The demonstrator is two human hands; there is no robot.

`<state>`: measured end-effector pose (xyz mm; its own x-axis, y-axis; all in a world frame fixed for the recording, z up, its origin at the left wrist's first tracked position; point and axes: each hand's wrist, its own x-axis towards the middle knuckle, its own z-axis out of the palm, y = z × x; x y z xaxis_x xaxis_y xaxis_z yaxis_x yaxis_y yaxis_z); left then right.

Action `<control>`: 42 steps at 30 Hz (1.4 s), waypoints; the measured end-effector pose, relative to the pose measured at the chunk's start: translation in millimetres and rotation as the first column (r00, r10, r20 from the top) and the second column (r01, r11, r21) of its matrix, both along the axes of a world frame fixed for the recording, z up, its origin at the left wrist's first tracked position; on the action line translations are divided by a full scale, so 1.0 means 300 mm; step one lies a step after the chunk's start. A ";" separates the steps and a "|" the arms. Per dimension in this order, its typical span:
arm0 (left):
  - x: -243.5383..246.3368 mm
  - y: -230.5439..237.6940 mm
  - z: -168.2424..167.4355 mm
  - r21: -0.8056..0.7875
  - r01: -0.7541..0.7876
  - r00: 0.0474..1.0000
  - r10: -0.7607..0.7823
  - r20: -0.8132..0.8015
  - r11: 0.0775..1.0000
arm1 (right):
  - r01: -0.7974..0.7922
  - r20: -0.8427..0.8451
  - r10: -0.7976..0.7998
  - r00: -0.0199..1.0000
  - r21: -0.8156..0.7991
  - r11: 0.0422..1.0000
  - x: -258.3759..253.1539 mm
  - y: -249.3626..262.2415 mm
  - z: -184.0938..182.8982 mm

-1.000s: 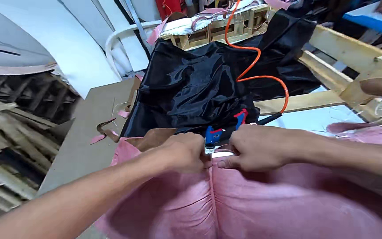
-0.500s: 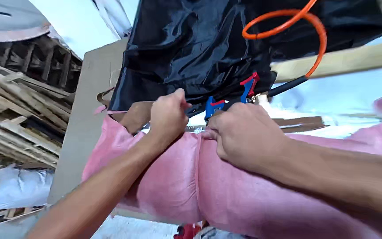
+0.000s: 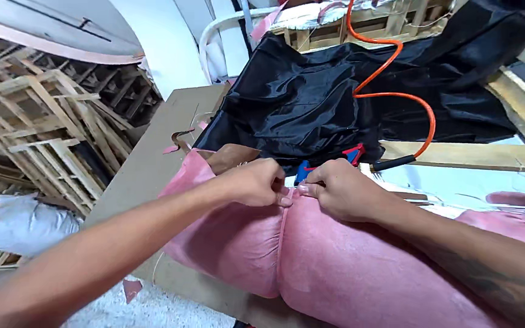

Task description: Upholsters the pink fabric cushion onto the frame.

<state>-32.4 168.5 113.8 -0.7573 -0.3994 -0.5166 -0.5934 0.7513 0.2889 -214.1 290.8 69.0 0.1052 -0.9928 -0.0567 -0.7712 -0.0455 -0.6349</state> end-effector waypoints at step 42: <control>-0.201 -0.205 -0.210 -0.126 -0.169 0.781 0.055 -0.622 0.978 | 0.110 -0.035 -0.114 0.993 -0.099 0.989 -0.093 0.074 -0.011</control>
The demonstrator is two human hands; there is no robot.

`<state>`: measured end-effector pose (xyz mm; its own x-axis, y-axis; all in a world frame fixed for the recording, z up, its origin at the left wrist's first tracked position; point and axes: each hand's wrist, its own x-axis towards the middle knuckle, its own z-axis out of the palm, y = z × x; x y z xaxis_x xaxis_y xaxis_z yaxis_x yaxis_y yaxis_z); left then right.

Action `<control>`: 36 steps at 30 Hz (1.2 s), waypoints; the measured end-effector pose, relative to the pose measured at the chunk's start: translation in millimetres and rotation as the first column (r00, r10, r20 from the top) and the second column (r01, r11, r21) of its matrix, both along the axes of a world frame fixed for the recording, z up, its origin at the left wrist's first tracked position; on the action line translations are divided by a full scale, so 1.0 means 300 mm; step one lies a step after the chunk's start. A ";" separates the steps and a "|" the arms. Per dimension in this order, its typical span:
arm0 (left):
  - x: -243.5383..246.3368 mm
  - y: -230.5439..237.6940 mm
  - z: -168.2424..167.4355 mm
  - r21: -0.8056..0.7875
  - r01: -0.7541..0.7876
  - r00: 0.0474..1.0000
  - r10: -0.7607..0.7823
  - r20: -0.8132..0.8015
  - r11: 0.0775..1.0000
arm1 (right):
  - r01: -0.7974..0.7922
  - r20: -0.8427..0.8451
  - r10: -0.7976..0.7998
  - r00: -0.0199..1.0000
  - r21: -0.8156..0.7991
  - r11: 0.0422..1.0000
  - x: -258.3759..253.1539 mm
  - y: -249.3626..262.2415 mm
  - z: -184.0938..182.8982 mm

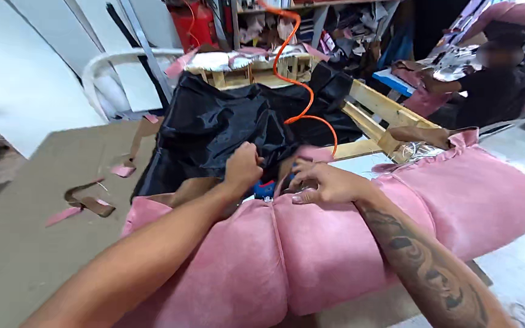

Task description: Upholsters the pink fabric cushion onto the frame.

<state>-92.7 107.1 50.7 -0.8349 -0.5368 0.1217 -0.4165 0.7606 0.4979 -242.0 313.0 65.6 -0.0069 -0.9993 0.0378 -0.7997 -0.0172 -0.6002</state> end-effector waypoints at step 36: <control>0.076 0.140 0.048 0.511 0.514 0.774 -0.629 0.068 0.689 | -0.093 0.339 -0.078 0.937 0.461 0.882 0.027 0.015 0.150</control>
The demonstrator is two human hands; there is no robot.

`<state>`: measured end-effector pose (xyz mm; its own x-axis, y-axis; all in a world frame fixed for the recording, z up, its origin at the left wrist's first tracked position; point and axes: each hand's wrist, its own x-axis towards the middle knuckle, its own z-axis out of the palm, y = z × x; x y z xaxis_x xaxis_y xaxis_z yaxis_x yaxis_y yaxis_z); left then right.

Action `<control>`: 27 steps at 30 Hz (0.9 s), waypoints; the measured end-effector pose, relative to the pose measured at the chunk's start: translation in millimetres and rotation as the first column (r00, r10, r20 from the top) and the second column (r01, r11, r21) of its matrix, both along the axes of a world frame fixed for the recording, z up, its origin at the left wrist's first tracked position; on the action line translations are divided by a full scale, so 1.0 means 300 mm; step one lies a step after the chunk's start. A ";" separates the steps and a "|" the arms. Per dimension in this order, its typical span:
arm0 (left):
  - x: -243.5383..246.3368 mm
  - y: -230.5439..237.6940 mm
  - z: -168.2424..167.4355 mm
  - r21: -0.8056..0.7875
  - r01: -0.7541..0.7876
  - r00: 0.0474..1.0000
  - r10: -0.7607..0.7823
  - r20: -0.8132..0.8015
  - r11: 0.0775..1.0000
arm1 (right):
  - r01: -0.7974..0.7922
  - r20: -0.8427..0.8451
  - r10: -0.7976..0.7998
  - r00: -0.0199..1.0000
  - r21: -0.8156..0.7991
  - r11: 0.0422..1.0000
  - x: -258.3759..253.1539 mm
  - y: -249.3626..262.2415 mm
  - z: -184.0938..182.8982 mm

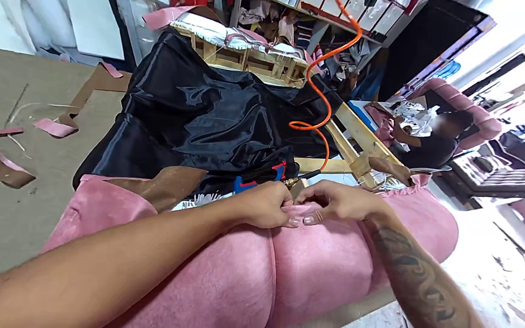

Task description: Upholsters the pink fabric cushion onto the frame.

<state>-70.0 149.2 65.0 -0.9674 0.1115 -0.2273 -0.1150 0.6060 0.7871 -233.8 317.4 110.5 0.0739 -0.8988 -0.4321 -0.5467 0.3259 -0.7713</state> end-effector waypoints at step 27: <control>-0.095 0.053 -0.053 -0.229 -0.330 0.918 0.367 0.147 0.916 | -0.094 -0.682 -0.255 0.686 -0.430 0.898 0.075 0.017 -0.135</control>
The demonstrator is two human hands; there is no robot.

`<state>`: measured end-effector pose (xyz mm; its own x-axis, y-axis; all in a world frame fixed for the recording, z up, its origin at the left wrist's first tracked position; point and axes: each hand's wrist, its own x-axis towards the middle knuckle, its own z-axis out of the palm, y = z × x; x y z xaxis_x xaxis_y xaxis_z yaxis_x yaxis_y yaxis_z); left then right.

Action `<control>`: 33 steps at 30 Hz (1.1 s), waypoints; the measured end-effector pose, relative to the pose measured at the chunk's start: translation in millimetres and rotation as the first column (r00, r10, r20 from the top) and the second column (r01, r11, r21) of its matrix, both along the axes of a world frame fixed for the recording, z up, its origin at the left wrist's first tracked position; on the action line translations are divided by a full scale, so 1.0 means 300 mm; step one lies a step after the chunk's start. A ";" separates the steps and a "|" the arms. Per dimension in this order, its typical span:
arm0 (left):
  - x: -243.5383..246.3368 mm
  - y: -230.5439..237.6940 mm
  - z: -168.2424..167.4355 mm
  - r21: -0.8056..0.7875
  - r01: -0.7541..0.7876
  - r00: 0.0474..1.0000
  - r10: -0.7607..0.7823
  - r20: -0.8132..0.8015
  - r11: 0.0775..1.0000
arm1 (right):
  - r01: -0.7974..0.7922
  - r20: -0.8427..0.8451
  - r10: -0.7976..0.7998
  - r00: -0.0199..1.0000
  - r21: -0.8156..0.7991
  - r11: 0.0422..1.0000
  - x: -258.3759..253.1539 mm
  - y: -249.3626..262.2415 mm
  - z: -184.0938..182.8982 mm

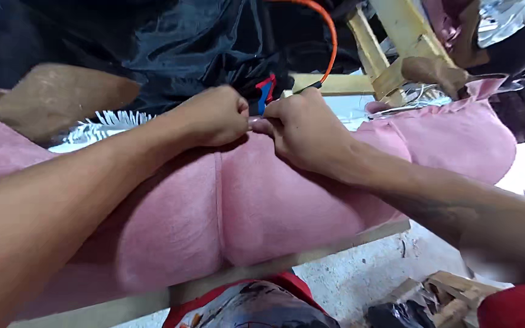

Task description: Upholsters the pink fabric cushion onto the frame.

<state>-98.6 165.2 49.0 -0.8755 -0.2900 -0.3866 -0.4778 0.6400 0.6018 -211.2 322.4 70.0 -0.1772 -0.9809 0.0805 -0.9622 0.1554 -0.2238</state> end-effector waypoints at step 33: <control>-0.050 -0.114 -0.082 0.322 0.397 0.870 -0.464 0.165 0.859 | -0.268 -0.167 0.444 0.881 0.597 0.756 -0.200 -0.496 0.045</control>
<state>-113.6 131.0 24.2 -0.7649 0.2398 -0.5979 -0.3366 0.6426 0.6883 -271.1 173.7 83.4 0.1381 -0.8588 -0.4934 -0.9764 -0.2016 0.0776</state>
